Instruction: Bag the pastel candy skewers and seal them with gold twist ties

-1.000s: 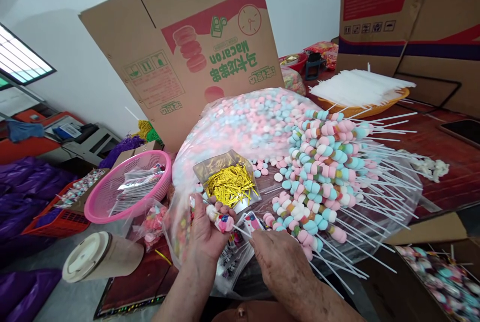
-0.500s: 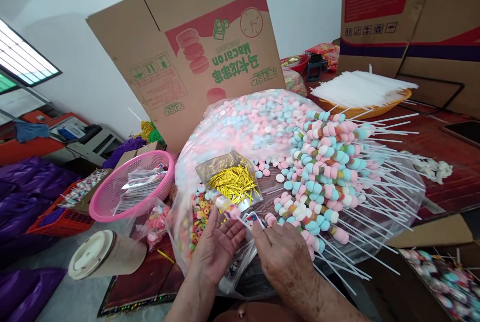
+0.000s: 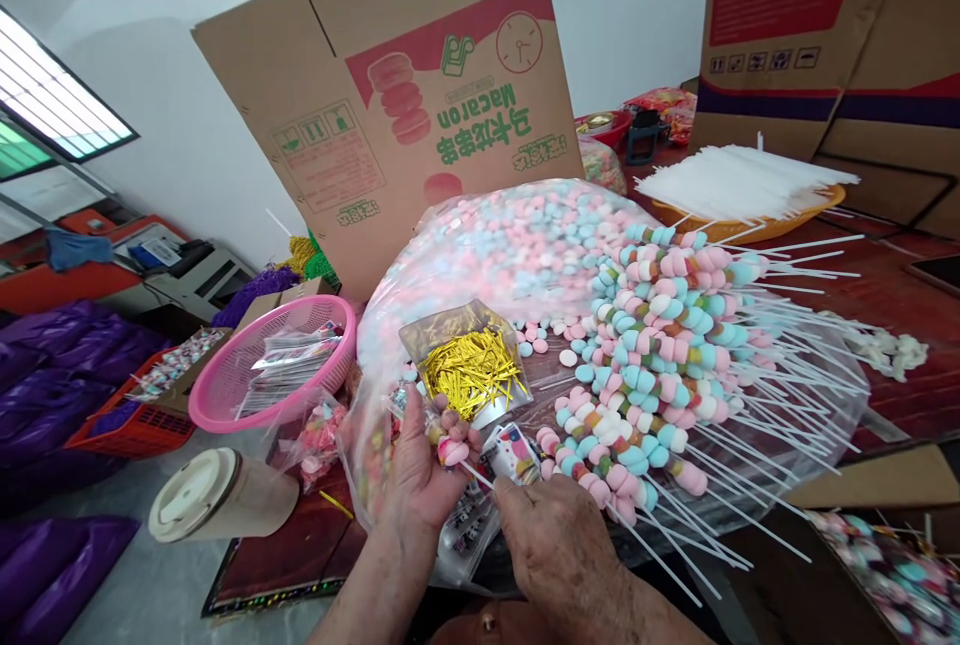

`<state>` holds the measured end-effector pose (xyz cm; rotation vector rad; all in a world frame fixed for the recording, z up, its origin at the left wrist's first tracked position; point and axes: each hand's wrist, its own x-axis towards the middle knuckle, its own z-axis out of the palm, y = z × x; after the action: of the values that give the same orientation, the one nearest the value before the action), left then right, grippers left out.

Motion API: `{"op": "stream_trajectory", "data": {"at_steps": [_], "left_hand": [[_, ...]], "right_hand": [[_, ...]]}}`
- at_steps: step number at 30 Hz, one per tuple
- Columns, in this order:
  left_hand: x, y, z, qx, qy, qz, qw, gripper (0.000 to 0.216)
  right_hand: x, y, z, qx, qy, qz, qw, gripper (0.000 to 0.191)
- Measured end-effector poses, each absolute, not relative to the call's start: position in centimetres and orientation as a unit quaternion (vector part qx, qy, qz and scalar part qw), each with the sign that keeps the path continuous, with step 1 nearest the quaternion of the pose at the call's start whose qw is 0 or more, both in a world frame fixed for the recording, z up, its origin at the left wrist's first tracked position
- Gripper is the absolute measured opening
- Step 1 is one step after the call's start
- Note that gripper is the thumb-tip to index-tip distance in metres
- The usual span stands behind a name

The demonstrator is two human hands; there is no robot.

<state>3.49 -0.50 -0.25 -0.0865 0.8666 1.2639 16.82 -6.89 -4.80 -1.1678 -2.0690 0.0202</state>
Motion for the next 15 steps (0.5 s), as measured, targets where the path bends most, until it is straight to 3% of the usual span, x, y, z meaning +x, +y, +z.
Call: {"op": "stream_trajectory", "data": {"at_steps": [10, 15], "left_hand": [[1.5, 0.9, 1.1, -0.002, 0.412, 0.601, 0.685, 0.041], [2.4, 0.2, 0.7, -0.002, 0.396, 0.583, 0.709, 0.043]], "right_hand": [[17.2, -7.2, -5.4, -0.449, -0.833, 0.101, 0.306, 0.024], [16.9, -7.2, -5.4, -0.457, -0.824, 0.109, 0.315, 0.028]]}}
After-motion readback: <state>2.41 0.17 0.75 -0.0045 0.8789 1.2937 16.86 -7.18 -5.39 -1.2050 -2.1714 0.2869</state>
